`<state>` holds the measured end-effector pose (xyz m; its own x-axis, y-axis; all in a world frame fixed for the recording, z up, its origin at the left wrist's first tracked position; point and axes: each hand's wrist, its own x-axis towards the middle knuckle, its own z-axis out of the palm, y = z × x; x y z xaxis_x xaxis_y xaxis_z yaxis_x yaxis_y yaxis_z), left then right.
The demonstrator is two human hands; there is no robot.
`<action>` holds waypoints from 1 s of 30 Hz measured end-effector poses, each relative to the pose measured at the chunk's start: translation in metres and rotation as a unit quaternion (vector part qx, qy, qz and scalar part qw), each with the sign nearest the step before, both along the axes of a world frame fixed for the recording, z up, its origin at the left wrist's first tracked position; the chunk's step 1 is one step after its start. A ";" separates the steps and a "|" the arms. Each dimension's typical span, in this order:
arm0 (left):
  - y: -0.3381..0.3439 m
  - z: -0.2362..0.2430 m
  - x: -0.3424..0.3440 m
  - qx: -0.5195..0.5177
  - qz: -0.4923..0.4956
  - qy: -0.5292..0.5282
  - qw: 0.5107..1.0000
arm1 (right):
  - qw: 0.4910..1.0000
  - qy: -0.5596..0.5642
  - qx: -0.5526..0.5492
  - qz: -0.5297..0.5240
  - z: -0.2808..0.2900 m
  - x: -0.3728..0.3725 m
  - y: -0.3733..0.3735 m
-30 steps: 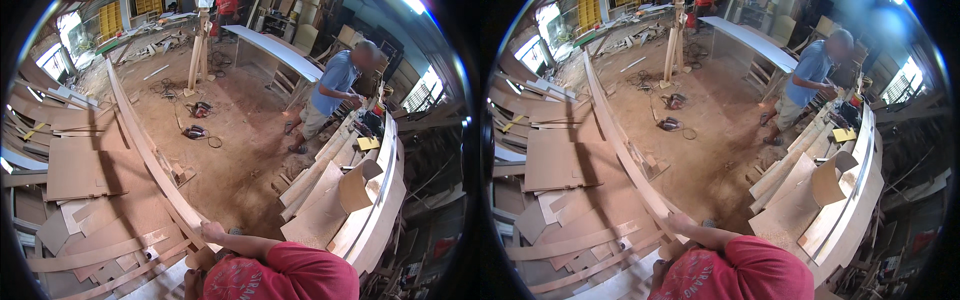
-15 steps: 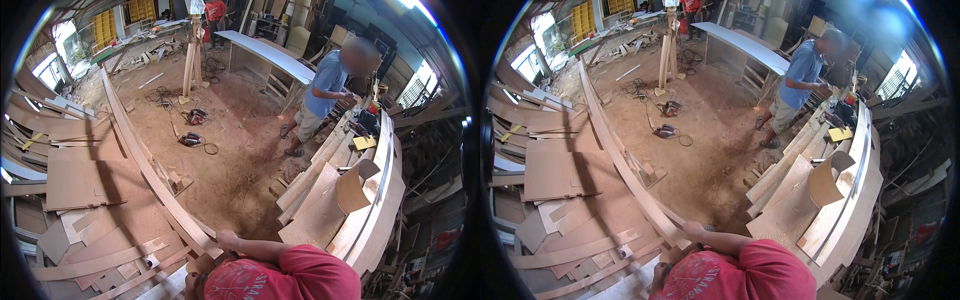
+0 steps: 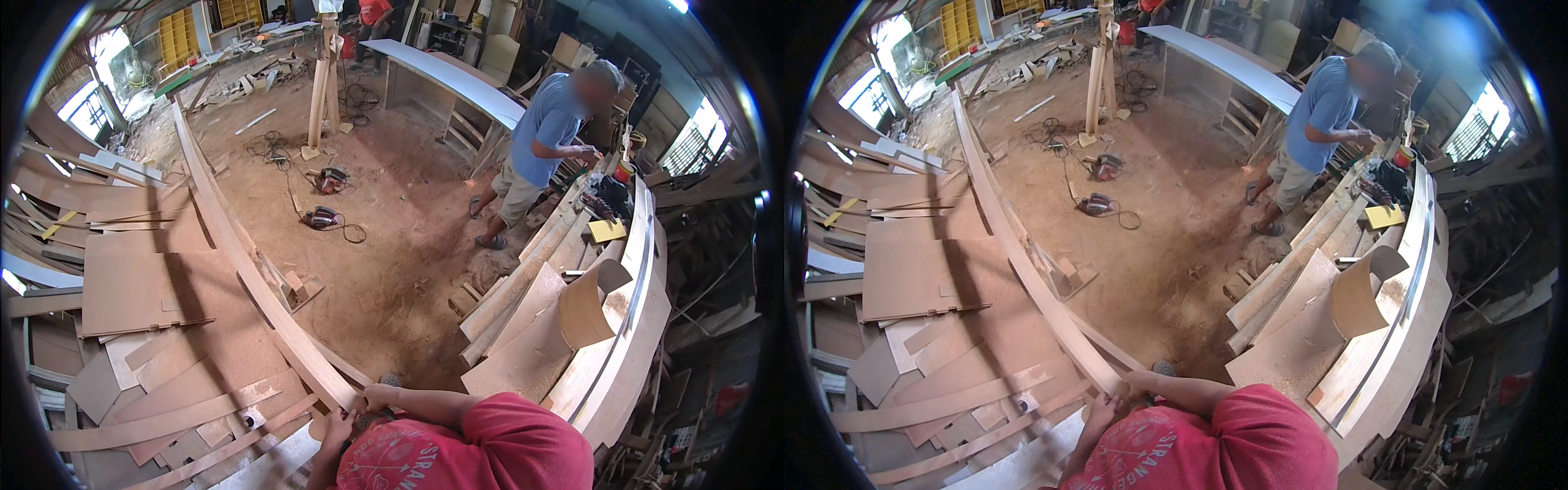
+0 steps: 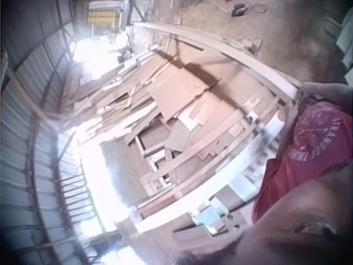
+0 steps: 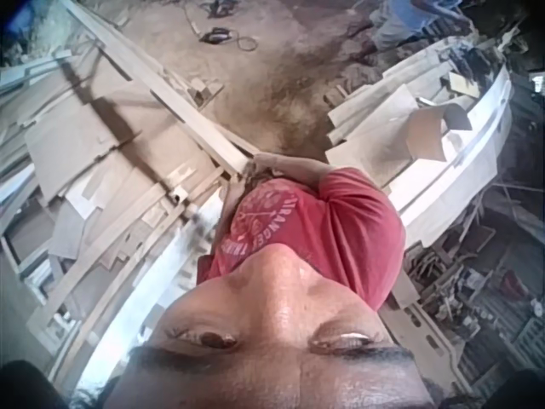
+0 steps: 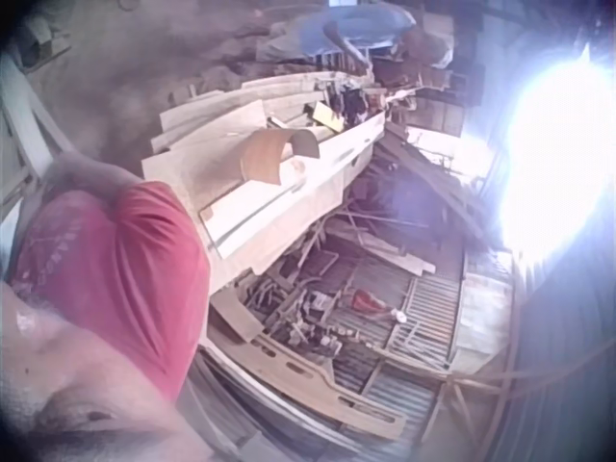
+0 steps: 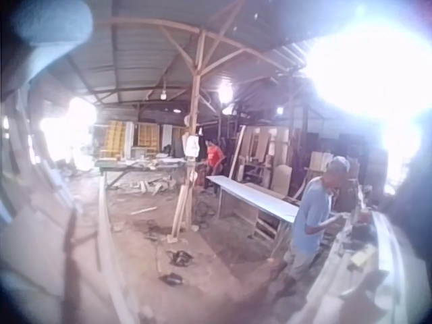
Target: The person disassembles a hand router by removing a collet nut and a router bit using a wrench, then selects a new bit from a storage board and inserts it into the router.
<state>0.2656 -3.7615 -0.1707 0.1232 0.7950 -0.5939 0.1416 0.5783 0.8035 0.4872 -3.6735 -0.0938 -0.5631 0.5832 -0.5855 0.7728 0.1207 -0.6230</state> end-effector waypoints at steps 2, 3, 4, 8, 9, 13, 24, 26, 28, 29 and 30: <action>0.004 0.010 0.014 -0.002 -0.005 -0.001 1.000 | 1.000 -0.015 0.018 0.002 -0.016 0.001 -0.004; 0.010 0.028 0.023 0.019 -0.048 0.077 0.996 | 0.999 -0.029 0.034 0.004 -0.030 0.006 -0.006; 0.014 0.042 0.026 0.041 -0.085 0.157 0.983 | 0.999 -0.029 0.032 0.000 -0.033 0.008 -0.007; 0.013 0.020 0.013 0.072 -0.087 0.211 0.971 | 0.999 0.012 0.041 -0.013 -0.009 0.002 -0.008; 0.010 0.004 0.006 0.067 -0.076 0.201 0.974 | 0.998 0.025 0.052 -0.008 -0.002 0.001 -0.006; 0.025 0.025 0.026 0.107 0.034 0.149 0.982 | 0.997 -0.003 0.053 -0.050 -0.013 0.001 0.000; 0.087 0.035 0.003 -0.010 0.024 0.089 0.996 | 0.988 0.042 0.079 -0.127 0.001 -0.020 0.032; 0.088 0.034 0.002 -0.040 0.028 0.070 0.996 | 0.990 0.028 0.055 -0.128 0.006 -0.020 0.033; 0.089 0.033 0.002 -0.042 0.021 0.076 0.996 | 0.991 0.012 0.031 -0.132 0.007 -0.017 0.032; 0.089 0.032 0.004 -0.045 0.016 0.081 0.996 | 0.991 0.018 0.038 -0.130 0.005 -0.014 0.031; 0.089 0.027 0.001 -0.042 0.016 0.081 0.996 | 0.991 0.024 0.047 -0.124 0.002 -0.012 0.030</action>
